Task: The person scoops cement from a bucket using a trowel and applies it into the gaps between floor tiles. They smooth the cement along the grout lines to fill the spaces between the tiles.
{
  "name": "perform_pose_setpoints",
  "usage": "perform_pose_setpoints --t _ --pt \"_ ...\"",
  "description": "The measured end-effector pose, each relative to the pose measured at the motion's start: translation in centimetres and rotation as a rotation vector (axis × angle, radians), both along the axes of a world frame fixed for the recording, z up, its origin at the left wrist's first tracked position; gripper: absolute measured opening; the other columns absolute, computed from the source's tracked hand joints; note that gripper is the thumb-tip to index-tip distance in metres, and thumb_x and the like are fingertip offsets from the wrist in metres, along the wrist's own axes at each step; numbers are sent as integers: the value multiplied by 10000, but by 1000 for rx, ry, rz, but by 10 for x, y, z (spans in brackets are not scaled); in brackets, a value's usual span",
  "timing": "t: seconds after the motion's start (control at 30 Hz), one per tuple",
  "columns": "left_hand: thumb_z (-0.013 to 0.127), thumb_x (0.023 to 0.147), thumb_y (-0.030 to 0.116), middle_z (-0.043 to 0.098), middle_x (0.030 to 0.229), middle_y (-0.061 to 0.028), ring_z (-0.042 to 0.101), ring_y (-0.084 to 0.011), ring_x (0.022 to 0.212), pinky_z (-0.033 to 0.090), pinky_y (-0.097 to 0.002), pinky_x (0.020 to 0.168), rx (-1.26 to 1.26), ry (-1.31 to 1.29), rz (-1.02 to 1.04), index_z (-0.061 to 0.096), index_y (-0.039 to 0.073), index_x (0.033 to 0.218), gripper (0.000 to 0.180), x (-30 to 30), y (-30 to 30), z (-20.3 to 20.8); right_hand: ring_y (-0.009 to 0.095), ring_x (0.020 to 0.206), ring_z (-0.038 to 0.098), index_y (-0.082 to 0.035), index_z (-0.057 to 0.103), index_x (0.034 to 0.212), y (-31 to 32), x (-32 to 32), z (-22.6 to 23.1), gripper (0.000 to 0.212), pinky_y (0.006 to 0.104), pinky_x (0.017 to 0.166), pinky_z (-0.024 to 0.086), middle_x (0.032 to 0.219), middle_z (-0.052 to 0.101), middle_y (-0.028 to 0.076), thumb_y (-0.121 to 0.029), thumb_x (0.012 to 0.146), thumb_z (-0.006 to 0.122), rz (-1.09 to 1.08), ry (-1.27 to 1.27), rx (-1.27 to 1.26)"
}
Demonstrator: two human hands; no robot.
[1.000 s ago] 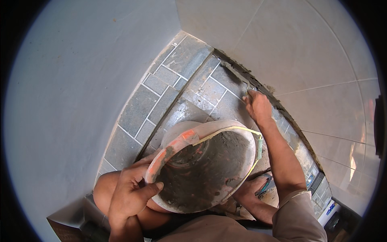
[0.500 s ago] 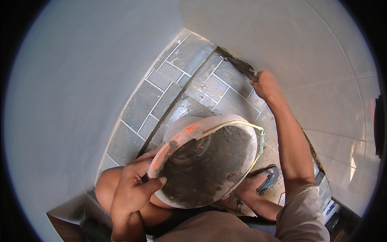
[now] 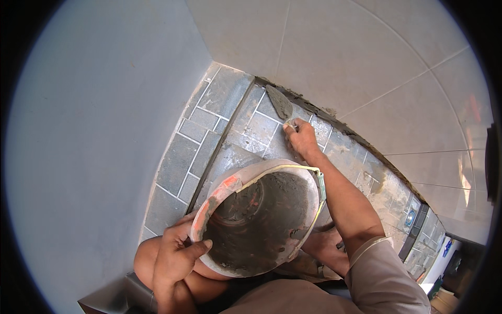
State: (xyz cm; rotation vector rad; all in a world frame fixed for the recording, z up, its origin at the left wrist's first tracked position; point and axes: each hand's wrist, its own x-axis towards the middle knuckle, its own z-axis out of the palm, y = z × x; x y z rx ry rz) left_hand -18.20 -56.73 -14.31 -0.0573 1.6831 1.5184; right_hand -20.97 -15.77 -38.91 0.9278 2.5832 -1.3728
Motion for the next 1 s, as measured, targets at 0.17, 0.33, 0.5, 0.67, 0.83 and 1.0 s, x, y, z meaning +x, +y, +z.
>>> perform_pose_setpoints --t 0.17,0.33,0.5,0.67,0.83,1.0 --pt "717 800 -122 626 1479 -193 580 -280 1368 411 -366 1163 -34 -5 18 705 -109 1294 495 5 0 2 163 558 617 10 684 1001 -13 -5 -4 223 348 529 502 743 687 79 -207 1052 689 -86 46 -250" --pt "727 786 -116 653 1463 -198 592 -278 1356 415 -370 1146 -73 35 -8 721 -99 1265 480 5 -1 2 156 615 622 35 690 1095 -22 -12 4 226 340 524 506 769 676 102 -181 1035 710 -149 56 -501" --pt "741 805 -107 670 1415 -179 605 -249 1311 430 -354 1117 -100 10 10 728 -97 1243 438 9 -3 -2 181 583 624 31 685 1089 -20 -17 -2 243 346 524 511 779 691 106 -209 1049 696 -107 117 -539" --pt "749 823 -108 648 1435 -172 605 -250 1306 427 -354 1123 -80 -42 47 723 -101 1247 426 8 3 4 169 589 634 -18 682 1054 -23 -21 -4 229 335 524 519 794 704 87 -245 1083 670 -153 96 -623" --pt "746 831 -112 648 1429 -169 605 -252 1301 426 -351 1123 -90 5 0 720 -100 1257 427 6 2 3 165 590 633 -22 686 1074 -23 -17 -9 225 332 522 517 805 708 85 -247 1083 672 -182 106 -656" --pt "748 825 -111 665 1383 -159 613 -249 1280 427 -348 1112 -88 7 -9 728 -93 1246 421 6 2 3 162 589 632 -21 687 1095 -24 -10 -11 225 328 520 513 812 712 84 -245 1085 665 -180 126 -646"
